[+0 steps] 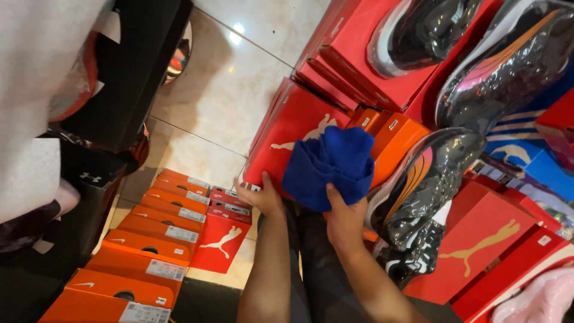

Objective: Organize shoe boxes in a warehouse by moving, opening, and wiping them with a cloth.

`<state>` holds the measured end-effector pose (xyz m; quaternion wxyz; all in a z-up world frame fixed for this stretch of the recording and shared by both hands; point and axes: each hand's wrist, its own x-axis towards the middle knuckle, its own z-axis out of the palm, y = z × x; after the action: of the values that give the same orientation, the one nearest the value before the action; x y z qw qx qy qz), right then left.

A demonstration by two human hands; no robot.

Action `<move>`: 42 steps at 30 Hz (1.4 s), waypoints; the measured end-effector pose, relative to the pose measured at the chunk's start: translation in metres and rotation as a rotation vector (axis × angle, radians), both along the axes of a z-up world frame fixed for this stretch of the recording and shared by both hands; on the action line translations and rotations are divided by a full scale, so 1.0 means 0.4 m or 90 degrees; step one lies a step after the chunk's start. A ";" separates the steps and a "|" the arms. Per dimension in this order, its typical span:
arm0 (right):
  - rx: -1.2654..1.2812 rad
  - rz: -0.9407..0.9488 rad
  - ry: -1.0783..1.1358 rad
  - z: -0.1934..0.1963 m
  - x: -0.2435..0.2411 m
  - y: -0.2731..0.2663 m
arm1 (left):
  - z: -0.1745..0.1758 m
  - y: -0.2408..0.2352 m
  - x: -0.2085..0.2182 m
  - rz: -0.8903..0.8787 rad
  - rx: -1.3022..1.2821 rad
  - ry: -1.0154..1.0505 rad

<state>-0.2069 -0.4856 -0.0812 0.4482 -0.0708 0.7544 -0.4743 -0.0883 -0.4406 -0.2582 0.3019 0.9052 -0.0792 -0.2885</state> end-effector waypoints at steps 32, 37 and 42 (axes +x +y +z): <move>0.056 0.272 0.172 0.032 -0.053 -0.131 | 0.128 0.086 0.411 0.216 -0.116 0.500; 0.057 0.339 0.076 0.249 -0.042 -0.097 | 0.400 0.104 0.488 0.077 -0.226 0.533; 0.131 0.434 0.063 0.340 -0.130 0.015 | 0.360 0.146 0.549 -0.171 -0.158 0.393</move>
<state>-0.2590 -0.4794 0.0548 0.5488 -0.2959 0.7517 -0.2150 0.1314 -0.3823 -0.1140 0.3785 0.7134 -0.1365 -0.5737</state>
